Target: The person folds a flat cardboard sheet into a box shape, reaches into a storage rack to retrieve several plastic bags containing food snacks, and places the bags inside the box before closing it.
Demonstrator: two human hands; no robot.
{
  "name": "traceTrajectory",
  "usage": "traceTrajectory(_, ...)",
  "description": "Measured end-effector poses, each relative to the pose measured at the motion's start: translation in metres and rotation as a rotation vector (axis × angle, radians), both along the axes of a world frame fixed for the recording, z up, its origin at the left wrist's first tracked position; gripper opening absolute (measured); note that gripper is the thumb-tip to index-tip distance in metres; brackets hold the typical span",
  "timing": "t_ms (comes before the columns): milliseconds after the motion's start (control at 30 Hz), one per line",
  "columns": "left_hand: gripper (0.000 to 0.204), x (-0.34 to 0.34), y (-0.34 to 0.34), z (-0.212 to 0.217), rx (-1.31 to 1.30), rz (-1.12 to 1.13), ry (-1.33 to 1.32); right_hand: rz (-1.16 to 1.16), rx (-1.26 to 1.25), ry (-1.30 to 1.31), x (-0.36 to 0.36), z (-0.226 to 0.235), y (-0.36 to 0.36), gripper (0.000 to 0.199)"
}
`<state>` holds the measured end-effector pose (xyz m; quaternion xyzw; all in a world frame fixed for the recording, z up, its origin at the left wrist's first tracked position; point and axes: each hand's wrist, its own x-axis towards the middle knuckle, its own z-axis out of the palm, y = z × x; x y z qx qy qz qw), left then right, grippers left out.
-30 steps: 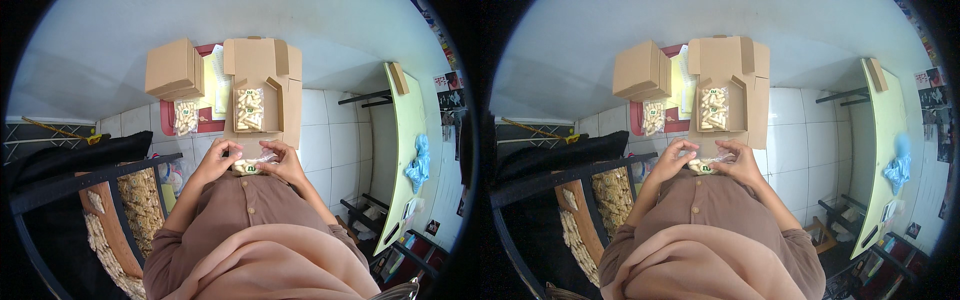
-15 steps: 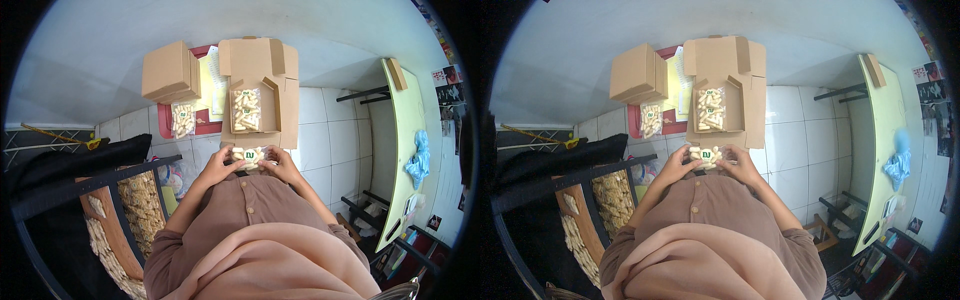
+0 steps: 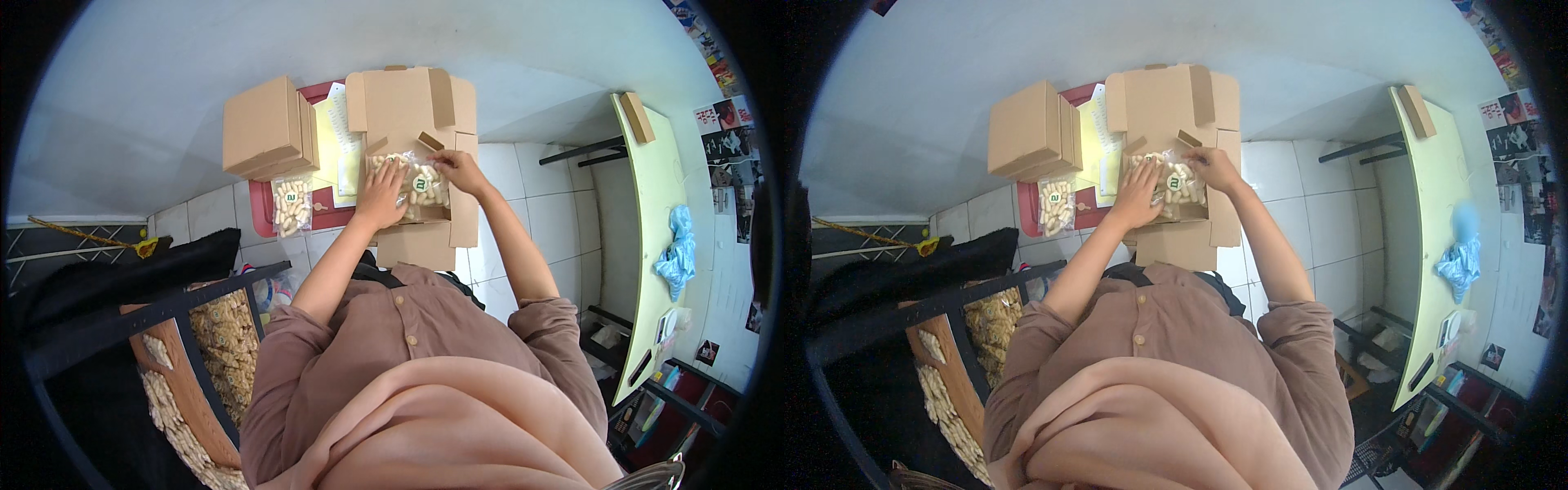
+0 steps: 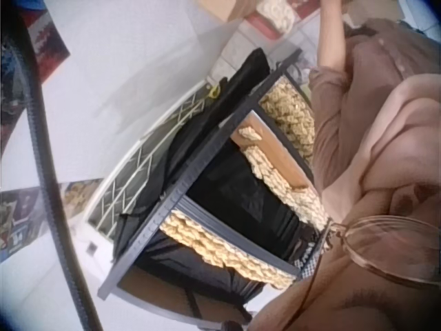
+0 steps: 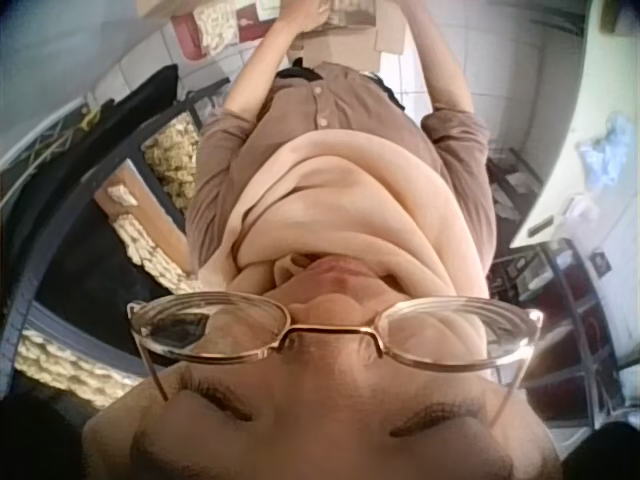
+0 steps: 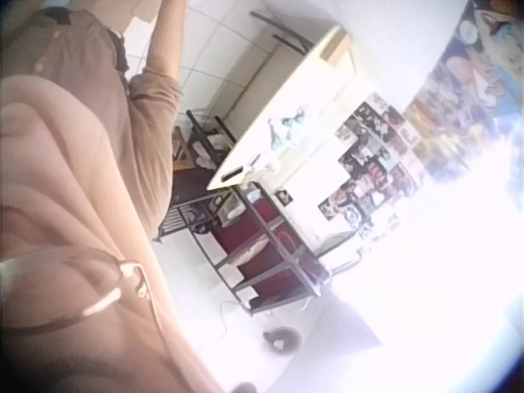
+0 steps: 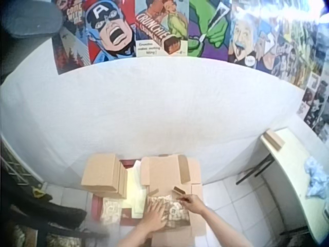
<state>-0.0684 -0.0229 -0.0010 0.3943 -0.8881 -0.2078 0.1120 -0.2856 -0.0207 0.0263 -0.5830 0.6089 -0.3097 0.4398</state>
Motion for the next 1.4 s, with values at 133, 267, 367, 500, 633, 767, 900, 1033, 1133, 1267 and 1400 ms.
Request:
traceTrajectory(133,0.073,-0.005,-0.001,0.004,-0.025,-0.073,-0.285,-0.027,-0.027,0.073,0.003,-0.041,0.002,0.020)
traceTrajectory(267,0.071,0.002,0.000,-0.005,-0.036,-0.066,-0.287,0.113,-0.168,0.573,0.019,-0.031,0.011,0.016)
traceTrajectory(367,0.071,0.003,0.000,-0.008,-0.049,-0.067,-0.212,0.147,-0.238,0.780,0.022,-0.039,0.017,0.014)
traceTrajectory(500,0.070,-0.001,0.004,-0.004,-0.082,-0.053,-0.227,0.198,-0.225,0.966,0.029,-0.039,0.020,0.014)
traceTrajectory(633,0.068,-0.016,0.009,-0.002,-0.056,-0.092,-0.077,0.259,-0.139,1.053,0.034,-0.041,0.017,0.016)
traceTrajectory(767,0.068,-0.015,0.014,-0.011,-0.040,-0.096,-0.153,0.256,-0.083,1.004,0.037,-0.032,0.017,0.018)
traceTrajectory(900,0.069,-0.013,0.011,-0.011,-0.060,-0.115,-0.131,0.236,-0.151,1.011,0.038,-0.036,0.020,0.020)
traceTrajectory(1033,0.067,-0.008,0.010,0.014,-0.083,-0.053,0.033,0.148,-0.185,0.940,0.031,-0.045,0.023,0.025)
traceTrajectory(1133,0.066,0.025,0.013,0.011,-0.147,0.287,0.339,0.033,-0.342,0.756,0.029,-0.034,0.033,0.033)
traceTrajectory(1267,0.070,0.114,0.009,-0.038,-0.271,1.067,0.235,-0.159,-0.441,0.635,0.037,-0.009,0.060,0.034)
traceTrajectory(1400,0.084,0.171,0.009,-0.060,0.149,1.147,-0.163,-0.236,-0.435,0.558,0.042,-0.004,0.087,0.033)
